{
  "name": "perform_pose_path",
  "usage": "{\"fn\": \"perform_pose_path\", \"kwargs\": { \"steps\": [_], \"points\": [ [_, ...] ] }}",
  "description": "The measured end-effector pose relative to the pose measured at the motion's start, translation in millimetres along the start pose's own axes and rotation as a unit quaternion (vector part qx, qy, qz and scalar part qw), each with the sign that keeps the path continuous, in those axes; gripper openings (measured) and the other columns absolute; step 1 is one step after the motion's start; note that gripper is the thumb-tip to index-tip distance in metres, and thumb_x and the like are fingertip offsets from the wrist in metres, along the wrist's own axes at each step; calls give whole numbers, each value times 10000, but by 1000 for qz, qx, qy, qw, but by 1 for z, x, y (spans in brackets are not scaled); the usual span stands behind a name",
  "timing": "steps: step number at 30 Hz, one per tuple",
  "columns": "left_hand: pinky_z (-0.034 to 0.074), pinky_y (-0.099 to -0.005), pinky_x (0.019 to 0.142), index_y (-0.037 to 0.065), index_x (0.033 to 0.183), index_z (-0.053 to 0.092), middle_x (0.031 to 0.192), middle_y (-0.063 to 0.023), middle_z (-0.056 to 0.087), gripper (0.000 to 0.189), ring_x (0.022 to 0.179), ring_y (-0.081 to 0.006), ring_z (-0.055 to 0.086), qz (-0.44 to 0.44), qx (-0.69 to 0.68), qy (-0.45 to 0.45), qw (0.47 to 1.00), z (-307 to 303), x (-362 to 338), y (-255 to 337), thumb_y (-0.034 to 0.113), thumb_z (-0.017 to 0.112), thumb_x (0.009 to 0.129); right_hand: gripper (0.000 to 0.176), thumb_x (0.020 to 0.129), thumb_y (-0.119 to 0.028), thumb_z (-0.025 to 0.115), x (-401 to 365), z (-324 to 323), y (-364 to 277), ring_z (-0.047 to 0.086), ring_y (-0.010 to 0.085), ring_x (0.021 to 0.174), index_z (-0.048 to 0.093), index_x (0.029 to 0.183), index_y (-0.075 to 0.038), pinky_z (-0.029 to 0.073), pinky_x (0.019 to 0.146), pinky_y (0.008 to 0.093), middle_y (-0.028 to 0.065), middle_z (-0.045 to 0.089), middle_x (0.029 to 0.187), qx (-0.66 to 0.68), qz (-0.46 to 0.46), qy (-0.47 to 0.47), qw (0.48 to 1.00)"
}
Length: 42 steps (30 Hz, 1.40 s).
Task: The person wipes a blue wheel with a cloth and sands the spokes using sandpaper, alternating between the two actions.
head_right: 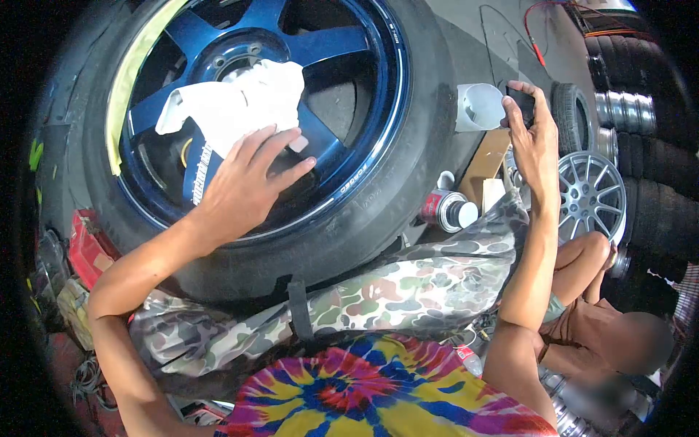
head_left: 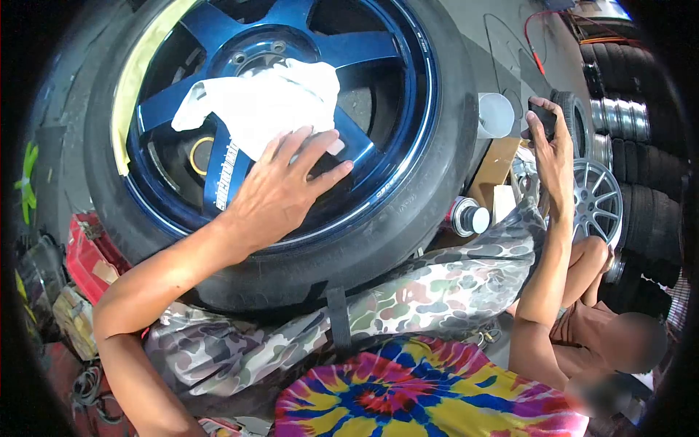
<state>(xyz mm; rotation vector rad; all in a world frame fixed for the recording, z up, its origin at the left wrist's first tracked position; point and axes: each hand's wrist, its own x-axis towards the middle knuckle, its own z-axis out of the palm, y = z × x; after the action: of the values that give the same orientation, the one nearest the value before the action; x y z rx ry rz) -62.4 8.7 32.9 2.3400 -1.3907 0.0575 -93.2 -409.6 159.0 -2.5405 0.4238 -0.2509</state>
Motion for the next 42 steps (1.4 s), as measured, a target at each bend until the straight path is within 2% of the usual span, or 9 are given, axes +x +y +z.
{"fn": "perform_pose_path", "kwargs": {
  "steps": [6, 8, 10, 12, 15, 18, 23, 33, 42],
  "points": [
    [434, -502, 1174, 124, 1569, 532, 1538, -195, 521, 732, 1431, -388, 495, -82, -17, 37, 996, -13, 9, -28, 139, 770, 877, 313, 1087, -248, 680, -11, -1, 11, 644, 114, 815, 746, 1310, -38, 528, 739, 302, 58, 700, 911, -40, -24, 11, 999],
    [401, -517, 1197, 87, 1611, 467, 1556, -211, 508, 795, 1436, -418, 483, -98, 11, 39, 994, -5, 5, -44, 232, 792, 900, 304, 1098, -218, 667, -14, -3, 15, 622, 105, 888, 756, 1297, -6, 515, 813, 278, 42, 757, 1046, -74, -50, -5, 996],
    [374, -521, 1219, 31, 1620, 430, 1581, -225, 487, 828, 1437, -445, 474, -104, 2, -14, 994, 5, 1, -57, 286, 794, 920, 292, 1091, -201, 672, -19, -3, 7, 630, 121, 891, 759, 1287, -2, 517, 827, 286, 54, 751, 1024, -79, -46, -5, 996],
    [374, -504, 1222, 12, 1630, 405, 1593, -227, 477, 815, 1438, -450, 472, -97, 5, -17, 995, 7, 0, -62, 277, 771, 952, 281, 1085, -184, 677, -25, 1, -2, 637, 136, 894, 762, 1278, 1, 520, 840, 293, 65, 744, 1001, -81, -48, -6, 996],
    [394, -488, 1211, 14, 1629, 409, 1579, -233, 502, 754, 1431, -430, 493, -106, -28, -45, 993, 0, -1, -72, 220, 733, 980, 237, 1021, -121, 713, -43, 19, -18, 695, 270, 852, 785, 1221, -17, 536, 804, 351, 154, 720, 952, -137, -159, -26, 977],
    [428, -485, 1177, 10, 1596, 456, 1501, -242, 575, 651, 1378, -414, 548, -48, -65, -3, 997, 8, -3, -94, 192, 684, 1014, 233, 955, -62, 772, -79, 64, -53, 709, 259, 883, 811, 1184, -41, 563, 839, 373, 127, 724, 969, -60, -205, -80, 974],
    [500, -489, 1078, -8, 1330, 666, 1266, -208, 714, 385, 1220, -391, 657, -118, -96, 55, 987, 13, 8, -94, 231, 663, 1028, 327, 925, -60, 808, -104, 136, -90, 661, 268, 825, 780, 1250, -84, 567, 728, 405, 112, 591, 952, 18, -253, -127, 959],
    [506, -467, 992, -19, 1313, 656, 1123, -175, 679, 368, 1107, -362, 650, -94, -136, 89, 982, 10, 9, -88, 194, 662, 1014, 597, 781, 41, 827, -90, 165, -100, 624, 330, 907, 718, 1352, -92, 552, 785, 449, 150, 529, 1037, -47, -275, -185, 942],
    [494, -462, 1017, -6, 1318, 659, 1138, -152, 656, 372, 1113, -343, 633, -121, -116, 53, 984, 7, 8, -84, 210, 666, 1015, 584, 799, 49, 800, -87, 169, -100, 593, 293, 858, 747, 1355, -123, 523, 771, 423, 118, 532, 987, -59, -282, -167, 943]
  ]
}}
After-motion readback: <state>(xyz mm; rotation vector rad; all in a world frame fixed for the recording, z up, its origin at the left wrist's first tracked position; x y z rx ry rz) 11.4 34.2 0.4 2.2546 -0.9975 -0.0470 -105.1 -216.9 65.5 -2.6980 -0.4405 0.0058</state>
